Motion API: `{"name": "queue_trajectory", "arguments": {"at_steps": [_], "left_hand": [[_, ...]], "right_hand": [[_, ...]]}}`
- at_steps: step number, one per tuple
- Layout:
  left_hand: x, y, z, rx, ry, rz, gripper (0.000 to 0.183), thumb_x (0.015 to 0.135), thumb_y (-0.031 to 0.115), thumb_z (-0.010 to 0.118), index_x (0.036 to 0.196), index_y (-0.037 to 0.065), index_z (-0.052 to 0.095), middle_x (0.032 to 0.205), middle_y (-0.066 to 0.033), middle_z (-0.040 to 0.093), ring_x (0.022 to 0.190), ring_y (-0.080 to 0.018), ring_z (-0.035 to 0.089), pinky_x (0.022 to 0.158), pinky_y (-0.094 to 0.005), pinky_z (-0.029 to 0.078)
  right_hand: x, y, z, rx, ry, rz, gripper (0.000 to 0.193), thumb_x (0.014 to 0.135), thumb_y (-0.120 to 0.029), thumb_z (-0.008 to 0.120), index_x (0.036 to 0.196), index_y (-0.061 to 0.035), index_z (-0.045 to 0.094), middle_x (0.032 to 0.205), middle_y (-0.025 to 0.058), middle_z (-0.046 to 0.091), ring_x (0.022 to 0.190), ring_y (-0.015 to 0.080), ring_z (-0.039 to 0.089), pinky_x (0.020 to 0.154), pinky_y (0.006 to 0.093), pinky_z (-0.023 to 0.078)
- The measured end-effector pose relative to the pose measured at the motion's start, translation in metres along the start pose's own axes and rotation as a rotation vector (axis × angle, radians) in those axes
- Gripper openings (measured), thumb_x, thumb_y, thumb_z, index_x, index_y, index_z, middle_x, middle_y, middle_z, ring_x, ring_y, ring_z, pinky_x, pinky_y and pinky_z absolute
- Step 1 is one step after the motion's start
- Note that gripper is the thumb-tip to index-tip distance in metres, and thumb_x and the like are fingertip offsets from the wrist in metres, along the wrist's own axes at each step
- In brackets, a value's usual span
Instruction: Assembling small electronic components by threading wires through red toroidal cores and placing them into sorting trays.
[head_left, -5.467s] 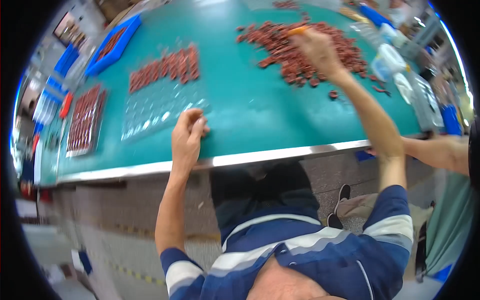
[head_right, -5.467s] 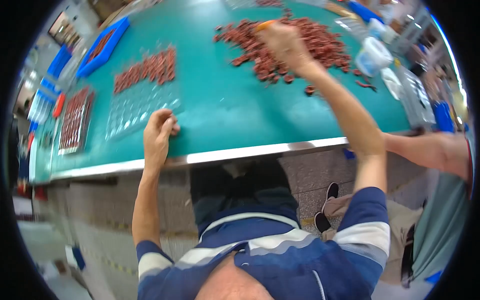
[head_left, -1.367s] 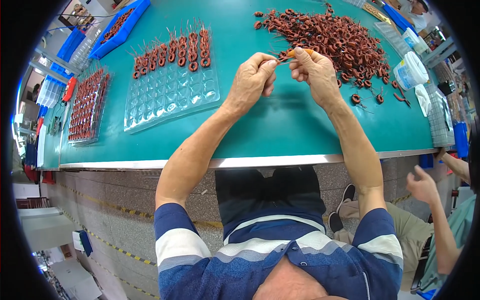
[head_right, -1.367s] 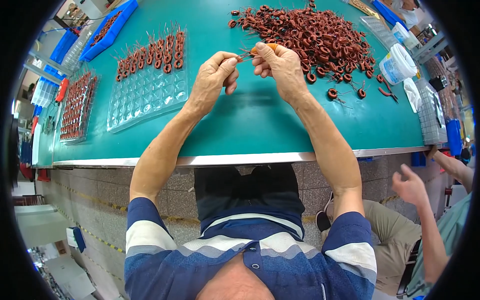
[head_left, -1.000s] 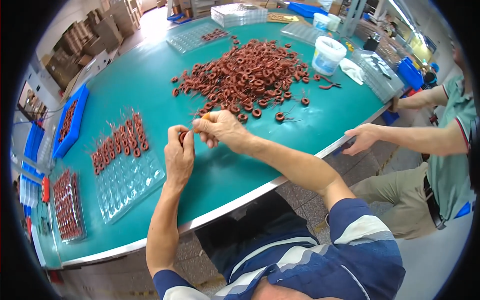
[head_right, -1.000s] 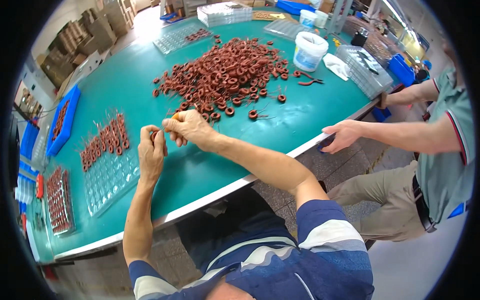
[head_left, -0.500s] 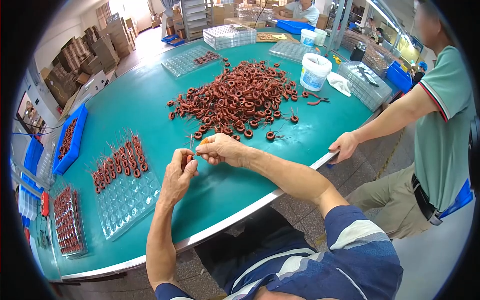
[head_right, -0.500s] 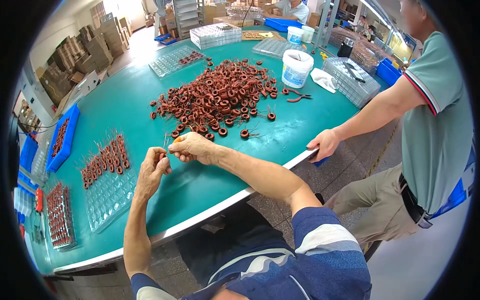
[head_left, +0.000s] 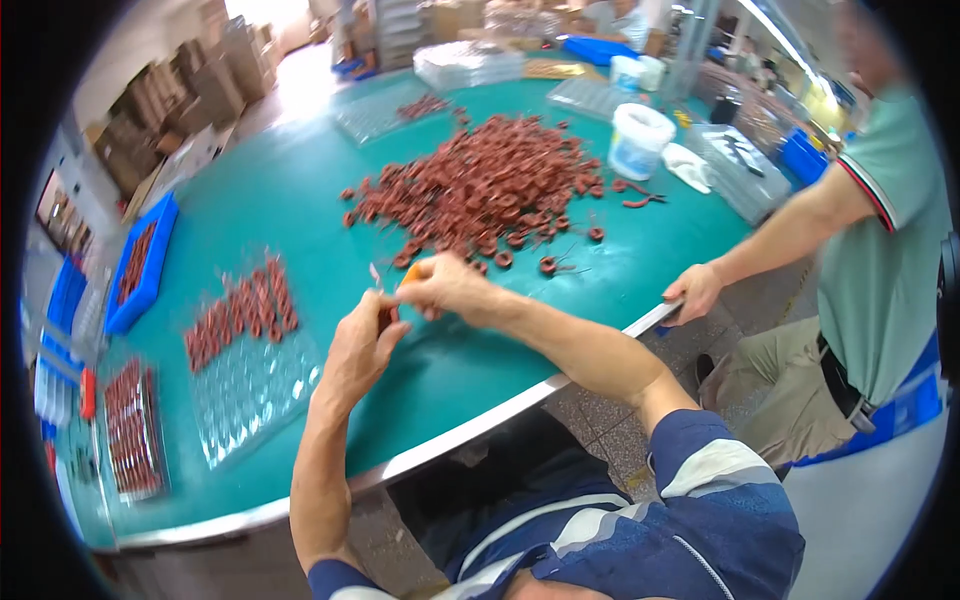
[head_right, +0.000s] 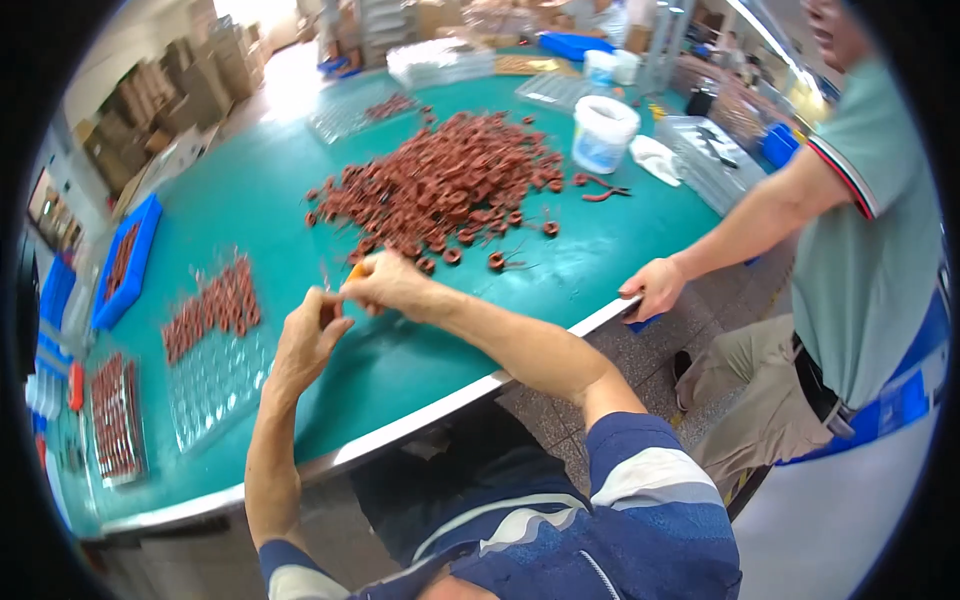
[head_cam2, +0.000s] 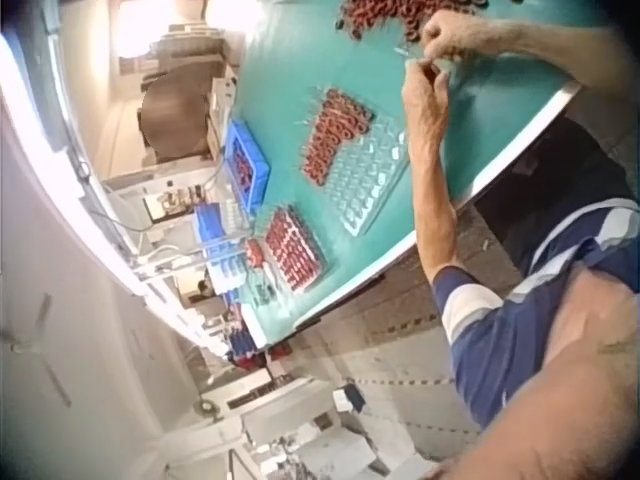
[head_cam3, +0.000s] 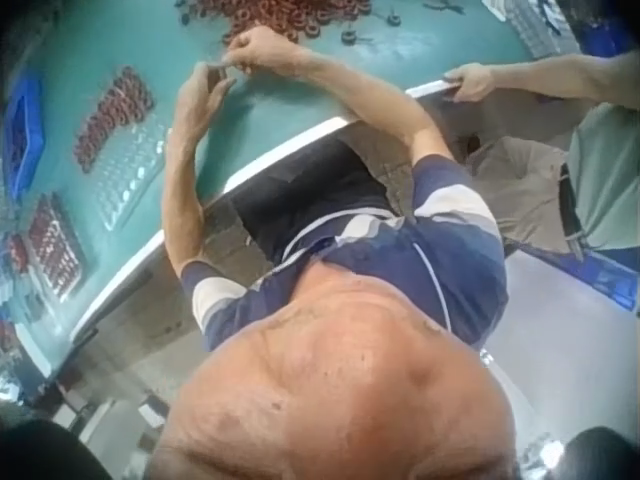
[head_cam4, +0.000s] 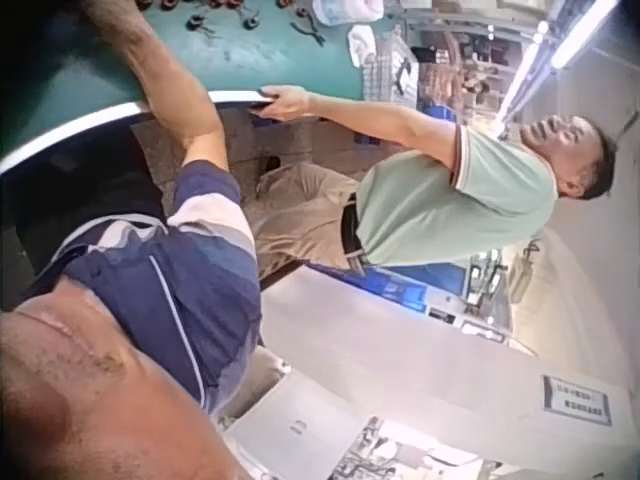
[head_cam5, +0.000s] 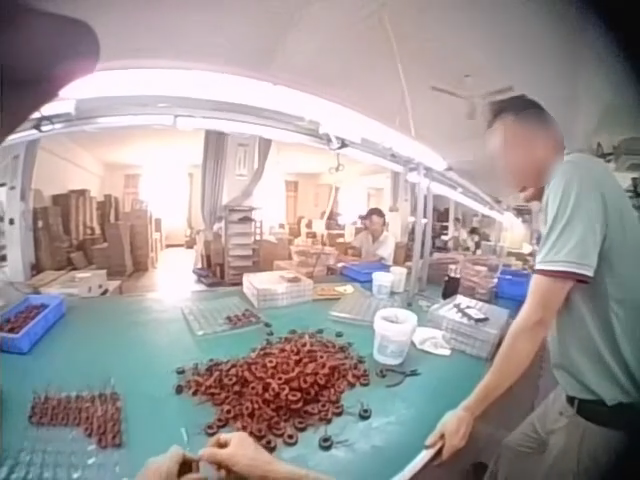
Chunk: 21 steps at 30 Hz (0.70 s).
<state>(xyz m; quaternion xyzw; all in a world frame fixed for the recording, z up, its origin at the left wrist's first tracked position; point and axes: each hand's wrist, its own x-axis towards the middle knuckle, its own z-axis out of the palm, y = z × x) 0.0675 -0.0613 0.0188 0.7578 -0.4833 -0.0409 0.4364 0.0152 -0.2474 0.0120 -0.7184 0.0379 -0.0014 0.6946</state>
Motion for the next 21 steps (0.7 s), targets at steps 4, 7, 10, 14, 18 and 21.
{"name": "queue_trajectory", "arguments": {"at_steps": [4,7,10,14,18,21], "left_hand": [[0.013,-0.002,0.006,-0.080,0.123,-0.057,0.020,0.090,0.013,0.061,0.101,0.001,0.050,0.076,-0.0083,0.056,0.067,-0.0159,0.057,0.063,-0.0306,0.047],[0.022,-0.001,0.011,-0.699,0.129,-0.029,0.026,0.096,0.022,0.054,0.108,0.001,0.047,0.085,-0.0080,0.059,0.072,-0.0174,0.060,0.067,-0.0309,0.050],[0.015,0.007,0.011,-1.035,0.151,-0.064,0.026,0.099,0.024,0.050,0.113,0.002,0.046,0.092,-0.0111,0.060,0.076,-0.0210,0.062,0.071,-0.0347,0.053],[0.013,0.006,0.015,-1.110,0.180,-0.074,0.024,0.101,0.021,0.044,0.114,0.001,0.045,0.093,-0.0120,0.059,0.077,-0.0214,0.062,0.072,-0.0353,0.053],[0.014,0.004,0.017,-0.985,0.189,-0.116,0.019,0.101,0.016,0.042,0.110,-0.001,0.042,0.083,-0.0087,0.057,0.069,-0.0175,0.061,0.064,-0.0316,0.053],[0.012,-0.002,0.019,-0.569,0.154,-0.139,0.016,0.102,0.014,0.036,0.106,0.000,0.041,0.080,-0.0068,0.049,0.065,-0.0136,0.052,0.059,-0.0276,0.047]], "right_hand": [[-0.014,-0.011,0.015,-0.433,0.437,-0.533,0.016,0.080,-0.013,0.066,0.077,0.0020,0.064,0.061,0.0122,0.061,0.056,0.0114,0.057,0.051,0.0301,0.045],[-0.015,-0.023,0.005,-0.043,0.387,-0.346,0.016,0.082,-0.014,0.069,0.077,0.0004,0.064,0.061,0.0000,0.057,0.053,0.0063,0.051,0.046,0.0230,0.039],[-0.008,-0.021,0.005,0.215,0.222,-0.279,0.016,0.083,-0.017,0.069,0.079,-0.0022,0.063,0.061,-0.0001,0.055,0.052,0.0068,0.048,0.048,0.0219,0.037],[-0.010,-0.023,0.007,0.171,0.198,-0.331,0.019,0.085,-0.019,0.070,0.081,-0.0021,0.063,0.062,0.0004,0.056,0.053,0.0066,0.048,0.049,0.0213,0.038],[-0.013,-0.019,0.009,-0.025,0.234,-0.355,0.021,0.087,-0.020,0.068,0.085,0.0001,0.064,0.066,0.0010,0.060,0.056,0.0057,0.052,0.050,0.0203,0.041],[-0.014,-0.016,0.012,-0.100,0.241,-0.383,0.019,0.087,-0.016,0.067,0.090,0.0026,0.066,0.069,0.0027,0.062,0.058,0.0069,0.056,0.052,0.0214,0.045]]}}
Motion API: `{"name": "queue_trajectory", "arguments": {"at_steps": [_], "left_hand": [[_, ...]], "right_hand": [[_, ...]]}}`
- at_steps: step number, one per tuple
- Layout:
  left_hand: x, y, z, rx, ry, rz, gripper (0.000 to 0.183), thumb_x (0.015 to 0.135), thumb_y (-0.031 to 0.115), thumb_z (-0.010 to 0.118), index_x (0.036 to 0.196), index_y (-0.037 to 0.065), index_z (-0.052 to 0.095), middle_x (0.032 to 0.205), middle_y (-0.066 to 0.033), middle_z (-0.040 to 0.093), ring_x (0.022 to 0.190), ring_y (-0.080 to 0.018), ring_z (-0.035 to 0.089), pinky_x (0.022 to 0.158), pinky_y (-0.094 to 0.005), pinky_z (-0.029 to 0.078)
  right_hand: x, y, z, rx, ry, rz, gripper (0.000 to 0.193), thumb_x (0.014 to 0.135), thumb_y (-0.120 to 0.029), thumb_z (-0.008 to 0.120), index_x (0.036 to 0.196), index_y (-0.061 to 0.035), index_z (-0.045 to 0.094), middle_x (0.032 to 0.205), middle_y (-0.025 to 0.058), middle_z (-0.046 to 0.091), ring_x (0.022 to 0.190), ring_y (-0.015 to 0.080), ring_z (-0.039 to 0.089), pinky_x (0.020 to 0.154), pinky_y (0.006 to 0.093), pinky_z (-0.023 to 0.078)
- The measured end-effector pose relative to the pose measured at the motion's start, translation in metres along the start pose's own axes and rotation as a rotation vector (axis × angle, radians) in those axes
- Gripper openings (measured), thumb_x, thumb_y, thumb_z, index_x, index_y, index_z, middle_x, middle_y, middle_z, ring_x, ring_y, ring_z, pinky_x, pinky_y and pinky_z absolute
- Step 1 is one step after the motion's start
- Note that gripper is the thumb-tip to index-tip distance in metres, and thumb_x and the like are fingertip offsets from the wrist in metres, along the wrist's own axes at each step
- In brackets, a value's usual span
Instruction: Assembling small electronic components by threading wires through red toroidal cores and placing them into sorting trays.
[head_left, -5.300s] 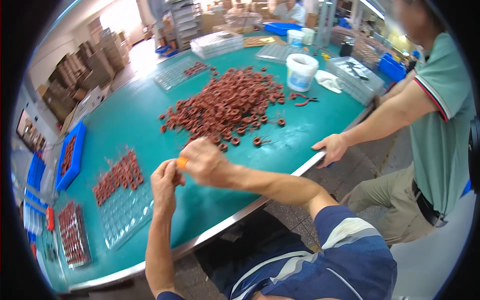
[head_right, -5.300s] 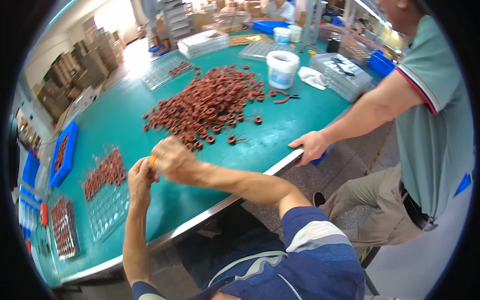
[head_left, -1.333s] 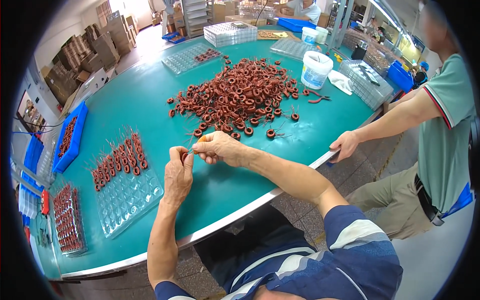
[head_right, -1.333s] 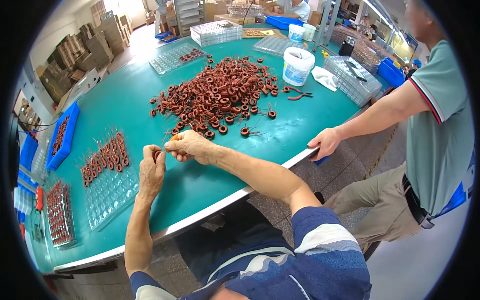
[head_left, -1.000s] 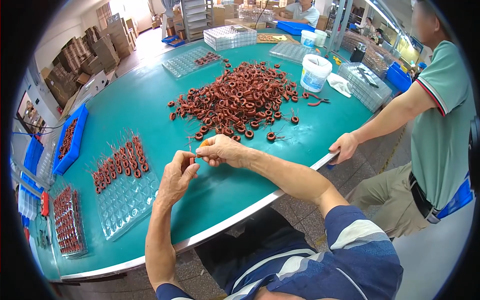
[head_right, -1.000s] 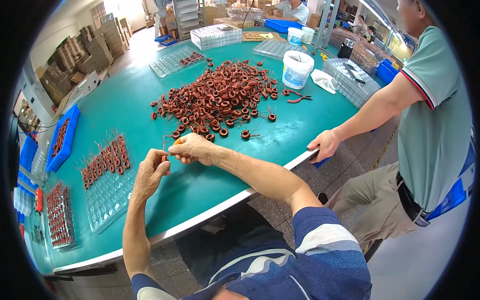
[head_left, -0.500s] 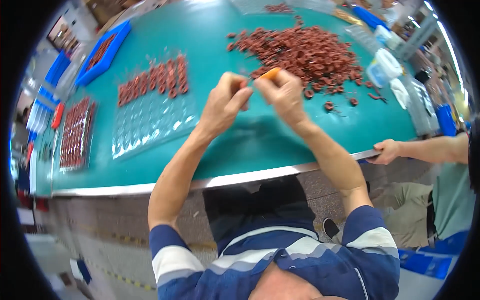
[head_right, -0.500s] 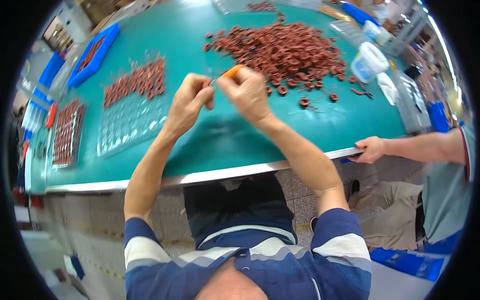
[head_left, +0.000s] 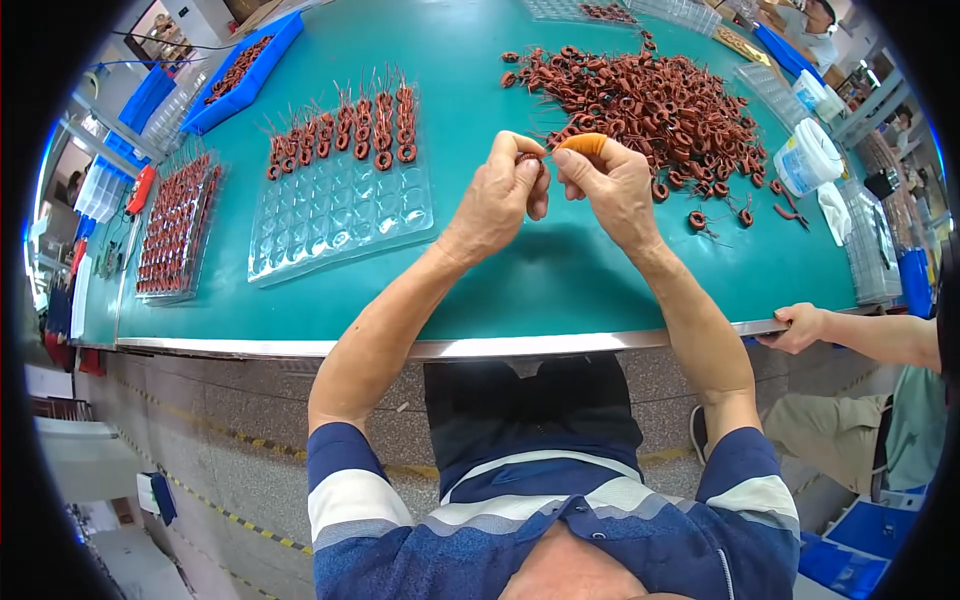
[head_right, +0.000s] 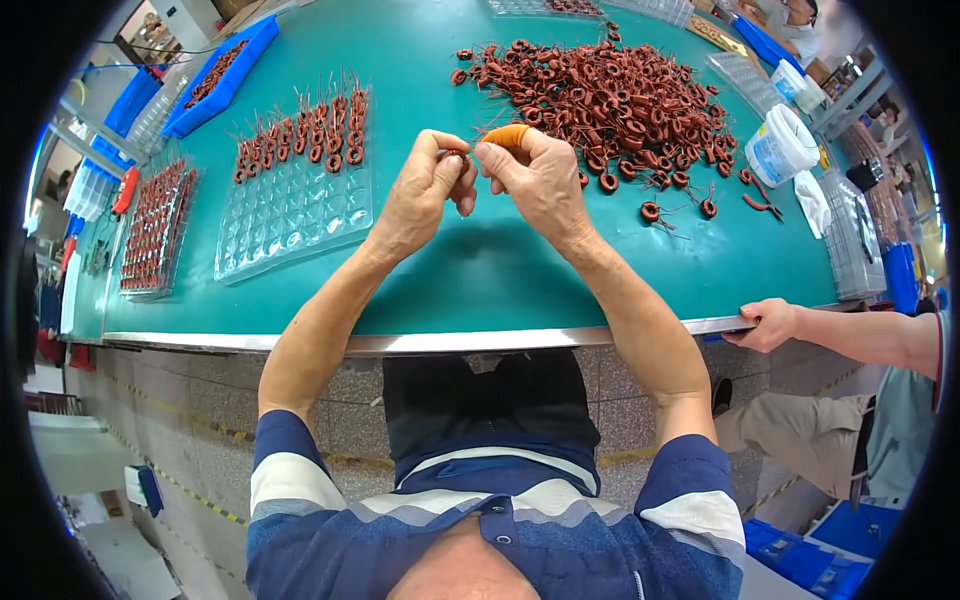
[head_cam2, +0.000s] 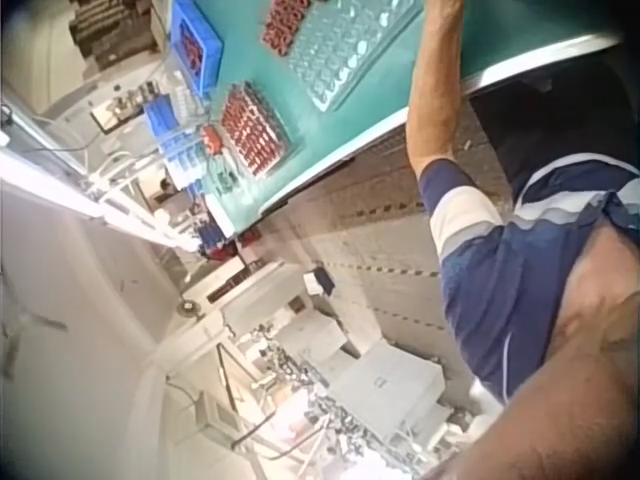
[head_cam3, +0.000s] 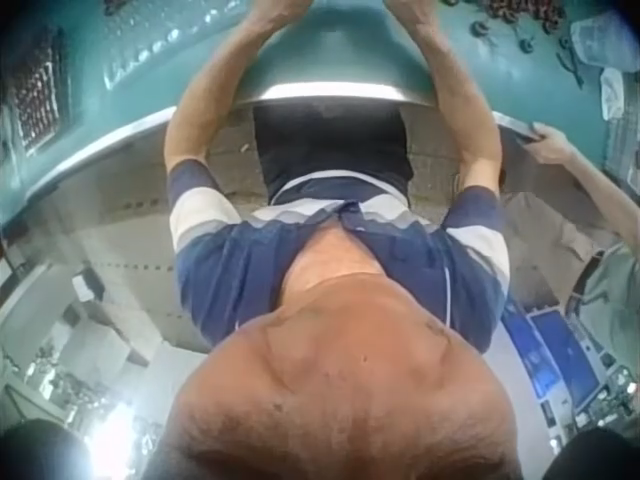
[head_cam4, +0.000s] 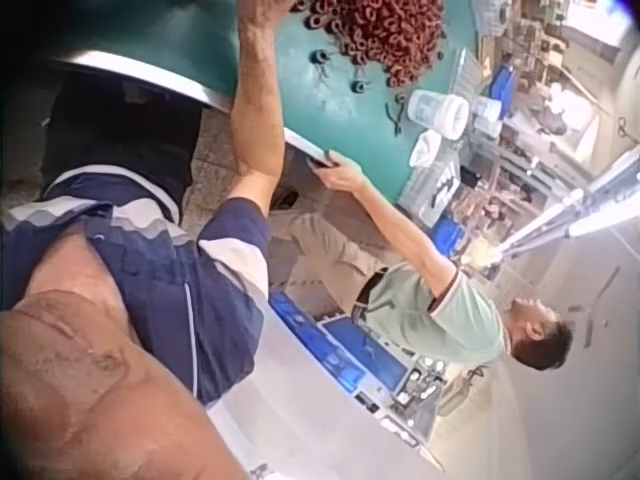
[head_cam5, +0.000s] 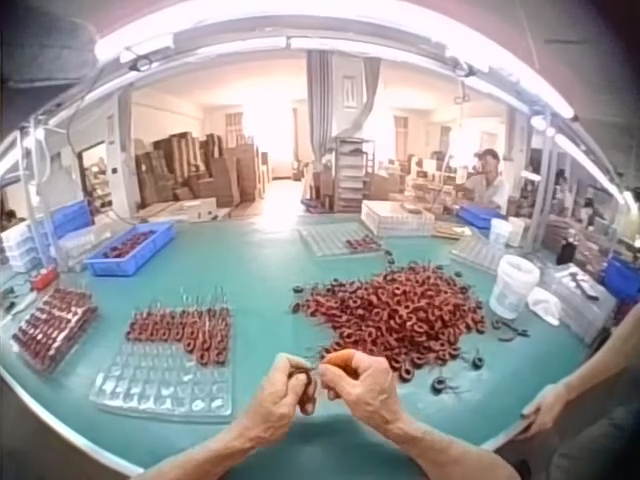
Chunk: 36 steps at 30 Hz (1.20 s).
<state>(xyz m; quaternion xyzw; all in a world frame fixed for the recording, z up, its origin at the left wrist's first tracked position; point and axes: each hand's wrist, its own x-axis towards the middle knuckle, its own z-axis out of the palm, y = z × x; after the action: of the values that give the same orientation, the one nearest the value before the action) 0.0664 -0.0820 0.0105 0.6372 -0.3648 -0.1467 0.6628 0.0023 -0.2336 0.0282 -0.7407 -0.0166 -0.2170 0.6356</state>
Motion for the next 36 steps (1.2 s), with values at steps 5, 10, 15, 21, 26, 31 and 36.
{"name": "queue_trajectory", "arguments": {"at_steps": [5,10,15,21,26,31,36], "left_hand": [[-0.001,0.001,0.001,0.098,-0.036,-0.031,0.016,0.102,0.014,0.036,0.108,0.000,0.041,0.080,-0.0066,0.050,0.066,-0.0134,0.052,0.060,-0.0276,0.046],[-0.001,0.003,0.004,-0.306,0.008,-0.047,0.018,0.101,0.015,0.038,0.111,0.000,0.042,0.082,-0.0062,0.051,0.070,-0.0144,0.054,0.065,-0.0293,0.049],[0.001,0.000,0.003,-0.176,0.014,-0.047,0.018,0.101,0.015,0.038,0.111,0.000,0.042,0.082,-0.0065,0.052,0.068,-0.0143,0.055,0.064,-0.0292,0.049],[-0.001,-0.001,0.003,0.009,0.005,-0.008,0.019,0.101,0.016,0.038,0.111,0.000,0.042,0.081,-0.0068,0.052,0.067,-0.0141,0.054,0.063,-0.0281,0.048],[-0.001,0.004,0.005,-0.251,0.022,-0.035,0.017,0.101,0.017,0.040,0.111,0.003,0.043,0.082,-0.0066,0.052,0.068,-0.0144,0.055,0.063,-0.0287,0.048],[0.001,0.002,-0.002,-0.306,0.014,-0.036,0.018,0.101,0.017,0.042,0.111,0.003,0.042,0.080,-0.0063,0.051,0.068,-0.0150,0.055,0.063,-0.0284,0.048],[-0.002,0.003,-0.004,-0.265,0.023,-0.061,0.020,0.099,0.016,0.045,0.112,0.001,0.041,0.078,-0.0062,0.051,0.066,-0.0150,0.054,0.062,-0.0282,0.047]], "right_hand": [[0.002,-0.001,0.000,-0.048,-0.023,-0.044,0.018,0.088,-0.014,0.066,0.093,0.0032,0.067,0.071,0.0048,0.065,0.061,0.0072,0.058,0.054,0.0211,0.046],[0.005,0.006,-0.004,0.151,-0.012,0.045,0.021,0.087,-0.019,0.067,0.091,0.0018,0.066,0.070,0.0033,0.063,0.057,0.0069,0.056,0.052,0.0208,0.045],[0.003,0.011,-0.002,0.095,0.031,0.088,0.023,0.088,-0.020,0.067,0.095,0.0018,0.064,0.072,0.0032,0.063,0.056,0.0067,0.054,0.050,0.0204,0.044],[0.005,0.000,0.002,0.125,-0.006,0.054,0.024,0.089,-0.020,0.067,0.097,0.0023,0.062,0.071,0.0044,0.063,0.056,0.0074,0.056,0.049,0.0209,0.043],[0.005,0.007,0.001,0.316,0.003,0.075,0.026,0.090,-0.024,0.065,0.098,0.0002,0.062,0.070,0.0038,0.062,0.053,0.0086,0.055,0.047,0.0212,0.042],[0.006,0.003,-0.011,0.207,0.189,0.039,0.031,0.092,-0.028,0.064,0.104,0.0005,0.059,0.069,0.0028,0.060,0.051,0.0079,0.054,0.047,0.0199,0.042],[0.002,0.003,0.000,0.113,0.094,-0.032,0.036,0.089,-0.028,0.067,0.108,0.0014,0.059,0.074,0.0026,0.061,0.053,0.0065,0.054,0.047,0.0197,0.041]]}}
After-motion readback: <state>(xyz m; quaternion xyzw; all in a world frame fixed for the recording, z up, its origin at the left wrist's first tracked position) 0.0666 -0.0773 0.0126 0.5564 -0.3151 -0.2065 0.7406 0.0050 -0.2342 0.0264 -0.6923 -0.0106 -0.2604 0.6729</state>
